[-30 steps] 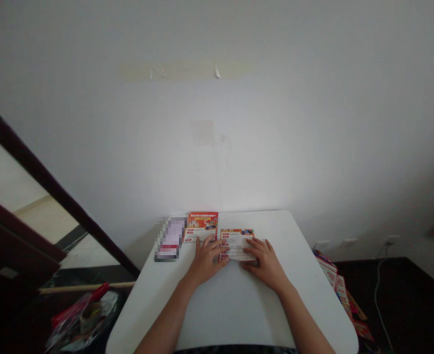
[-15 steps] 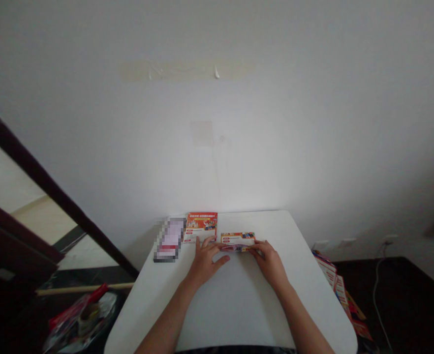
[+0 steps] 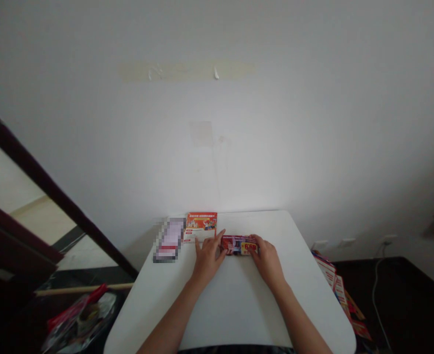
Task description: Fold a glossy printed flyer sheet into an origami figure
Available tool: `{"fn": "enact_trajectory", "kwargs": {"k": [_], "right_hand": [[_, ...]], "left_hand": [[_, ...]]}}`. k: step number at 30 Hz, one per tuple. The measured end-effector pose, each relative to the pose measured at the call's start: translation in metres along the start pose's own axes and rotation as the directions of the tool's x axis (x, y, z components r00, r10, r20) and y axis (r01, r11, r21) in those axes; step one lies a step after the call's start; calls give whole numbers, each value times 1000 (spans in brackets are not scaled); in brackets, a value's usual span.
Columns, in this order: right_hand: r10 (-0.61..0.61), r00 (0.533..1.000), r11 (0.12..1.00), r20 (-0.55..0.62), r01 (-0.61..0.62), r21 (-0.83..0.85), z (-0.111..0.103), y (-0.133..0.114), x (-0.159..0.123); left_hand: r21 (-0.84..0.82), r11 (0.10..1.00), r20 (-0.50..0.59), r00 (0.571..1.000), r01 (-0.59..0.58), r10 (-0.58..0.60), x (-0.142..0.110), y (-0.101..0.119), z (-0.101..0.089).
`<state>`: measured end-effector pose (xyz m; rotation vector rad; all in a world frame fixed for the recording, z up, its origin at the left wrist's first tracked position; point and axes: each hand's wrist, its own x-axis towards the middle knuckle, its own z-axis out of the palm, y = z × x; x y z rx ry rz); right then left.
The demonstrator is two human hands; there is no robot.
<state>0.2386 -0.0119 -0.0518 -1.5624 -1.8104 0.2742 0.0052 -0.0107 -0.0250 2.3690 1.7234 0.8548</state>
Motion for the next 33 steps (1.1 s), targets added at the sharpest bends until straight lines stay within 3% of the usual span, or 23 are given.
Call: {"fn": "enact_trajectory", "kwargs": {"k": [4,11,22,29,33], "right_hand": [[7,1000,998,-17,-8,-59,3,-7,1],[1,995,1000,-98,-4,-24,3,-17,-4],[-92,992,995,-87,88,-48,7,-1,-7],[-51,991,999,-121,50,-11,11,3,-9],[-85,990,995,-111,80,-55,10,4,-8]], "left_hand": [[106,994,-24,1000,-5,7,-2,1,-1],[123,992,25,1000,-22,19,-3,1,-2],[115,993,16,1000,-23,21,-3,4,-2],[89,996,24,999,-30,28,-3,5,-5],[92,995,23,999,-26,24,-3,6,-7]]}}
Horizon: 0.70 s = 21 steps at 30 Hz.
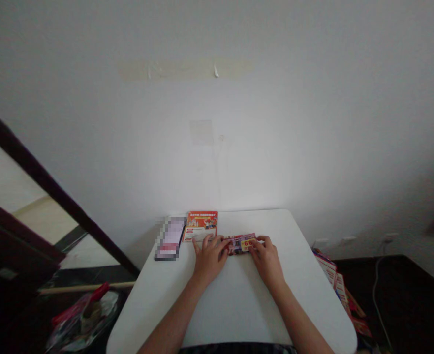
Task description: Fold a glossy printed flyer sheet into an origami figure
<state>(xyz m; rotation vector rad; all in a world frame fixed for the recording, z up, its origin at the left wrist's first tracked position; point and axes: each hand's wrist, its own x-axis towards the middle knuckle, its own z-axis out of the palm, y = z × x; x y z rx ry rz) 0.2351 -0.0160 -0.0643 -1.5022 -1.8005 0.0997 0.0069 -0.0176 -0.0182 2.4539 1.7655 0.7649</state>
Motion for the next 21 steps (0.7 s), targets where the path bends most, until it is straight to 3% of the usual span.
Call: {"fn": "enact_trajectory", "kwargs": {"k": [7,21], "right_hand": [[-48,999,987,5,48,-153,0,-1,2],[-21,1000,980,23,25,-196,4,0,2]], "left_hand": [[20,1000,-18,1000,-9,9,2,2,1],[62,998,-5,1000,-13,13,5,0,3]]}}
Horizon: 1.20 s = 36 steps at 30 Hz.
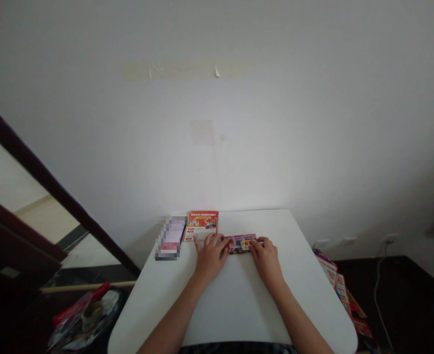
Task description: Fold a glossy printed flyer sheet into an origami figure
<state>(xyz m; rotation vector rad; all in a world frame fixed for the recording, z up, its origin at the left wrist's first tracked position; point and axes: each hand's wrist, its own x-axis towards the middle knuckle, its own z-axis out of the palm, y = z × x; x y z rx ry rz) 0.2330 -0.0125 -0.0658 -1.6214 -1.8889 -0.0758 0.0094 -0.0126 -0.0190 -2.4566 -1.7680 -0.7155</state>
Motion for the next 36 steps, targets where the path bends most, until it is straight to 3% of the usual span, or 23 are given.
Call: {"fn": "enact_trajectory", "kwargs": {"k": [36], "right_hand": [[22,999,997,32,-20,-68,1,-3,-1]], "left_hand": [[-28,999,49,999,14,-13,6,0,-3]]}}
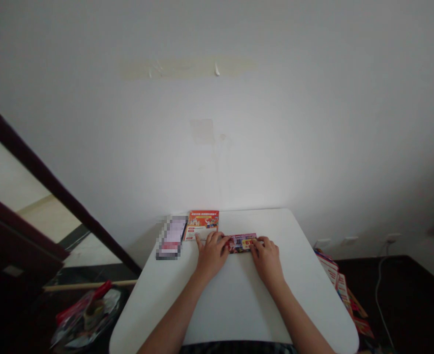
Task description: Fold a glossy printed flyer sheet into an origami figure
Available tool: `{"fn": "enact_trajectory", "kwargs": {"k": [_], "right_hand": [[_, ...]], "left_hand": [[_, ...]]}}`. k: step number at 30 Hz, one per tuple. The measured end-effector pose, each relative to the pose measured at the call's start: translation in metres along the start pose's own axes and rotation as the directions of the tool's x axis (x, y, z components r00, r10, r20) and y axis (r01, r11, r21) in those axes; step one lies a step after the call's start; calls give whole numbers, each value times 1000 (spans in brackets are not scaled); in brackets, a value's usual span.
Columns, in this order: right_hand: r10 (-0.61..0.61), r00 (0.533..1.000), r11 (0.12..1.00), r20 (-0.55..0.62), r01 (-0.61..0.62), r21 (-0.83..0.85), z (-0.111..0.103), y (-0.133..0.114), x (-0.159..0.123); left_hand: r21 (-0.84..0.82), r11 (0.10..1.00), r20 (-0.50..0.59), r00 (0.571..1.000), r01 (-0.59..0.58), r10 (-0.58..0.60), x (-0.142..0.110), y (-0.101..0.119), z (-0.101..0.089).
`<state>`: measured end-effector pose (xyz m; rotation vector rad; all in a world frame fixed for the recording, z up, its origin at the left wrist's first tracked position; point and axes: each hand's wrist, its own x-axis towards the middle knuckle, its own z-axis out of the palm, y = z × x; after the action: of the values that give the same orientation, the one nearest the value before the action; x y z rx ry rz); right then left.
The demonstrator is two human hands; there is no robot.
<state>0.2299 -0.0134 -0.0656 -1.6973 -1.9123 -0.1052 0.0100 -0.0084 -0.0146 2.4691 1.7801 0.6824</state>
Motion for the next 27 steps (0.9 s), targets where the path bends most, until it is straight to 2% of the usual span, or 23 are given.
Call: {"fn": "enact_trajectory", "kwargs": {"k": [18,27], "right_hand": [[13,1000,999,19,-12,-33,-8,-7,1],[-55,996,997,73,59,-56,-20,-12,4]], "left_hand": [[59,998,-16,1000,-14,15,-4,-1,6],[68,997,13,999,-46,45,-4,-4,0]]}}
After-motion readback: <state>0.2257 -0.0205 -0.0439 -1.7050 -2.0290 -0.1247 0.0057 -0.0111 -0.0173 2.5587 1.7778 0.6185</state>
